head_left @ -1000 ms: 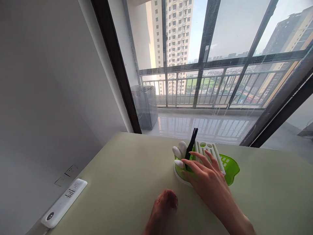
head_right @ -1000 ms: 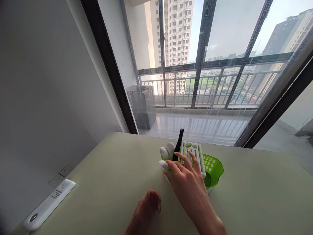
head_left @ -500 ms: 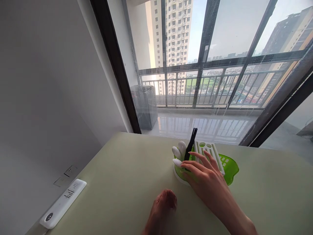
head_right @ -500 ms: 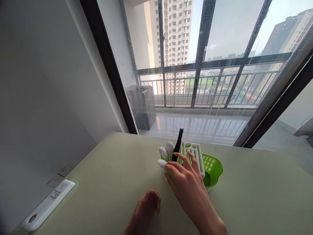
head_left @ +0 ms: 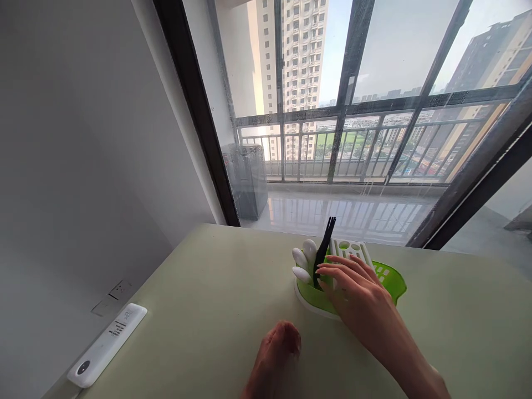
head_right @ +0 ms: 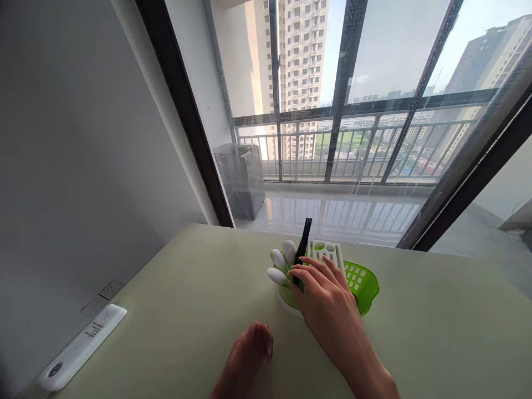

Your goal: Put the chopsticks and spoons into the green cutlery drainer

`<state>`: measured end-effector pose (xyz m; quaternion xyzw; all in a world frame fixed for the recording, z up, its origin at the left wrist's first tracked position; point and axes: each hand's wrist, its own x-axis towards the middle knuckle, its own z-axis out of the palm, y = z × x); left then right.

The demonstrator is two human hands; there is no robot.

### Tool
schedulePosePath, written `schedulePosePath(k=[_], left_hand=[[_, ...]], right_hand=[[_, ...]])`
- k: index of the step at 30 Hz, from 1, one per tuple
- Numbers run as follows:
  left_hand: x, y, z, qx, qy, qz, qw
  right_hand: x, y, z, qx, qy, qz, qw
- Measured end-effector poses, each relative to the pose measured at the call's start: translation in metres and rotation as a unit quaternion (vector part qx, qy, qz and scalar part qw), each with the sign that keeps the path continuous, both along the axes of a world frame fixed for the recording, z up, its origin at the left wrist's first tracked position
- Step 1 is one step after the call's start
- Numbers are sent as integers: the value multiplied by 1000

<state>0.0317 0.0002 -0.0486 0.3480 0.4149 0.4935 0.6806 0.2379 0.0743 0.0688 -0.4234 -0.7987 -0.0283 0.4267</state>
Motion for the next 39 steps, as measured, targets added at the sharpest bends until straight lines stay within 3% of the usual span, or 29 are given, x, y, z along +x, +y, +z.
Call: schedulePosePath(k=[3, 10, 17, 32, 36, 39], left_hand=[[1, 0, 3, 39, -7, 9, 999], [1, -4, 11, 17, -39, 16, 999], [-2, -6, 12, 28, -42, 1, 999], [-1, -8, 18, 10, -52, -4, 999], [0, -6, 19, 9, -47, 3, 999], [1, -6, 21, 12, -33, -1, 999]], right_hand=[[5, 2, -1, -19, -9, -6, 1000], [25, 7, -4, -65, -12, -34, 997], [73, 23, -22, -90, -5, -97, 991], [168, 42, -55, -15, -12, -267, 963], [175, 38, -53, -5, -13, -295, 955], [167, 32, -41, -21, -9, -297, 955]])
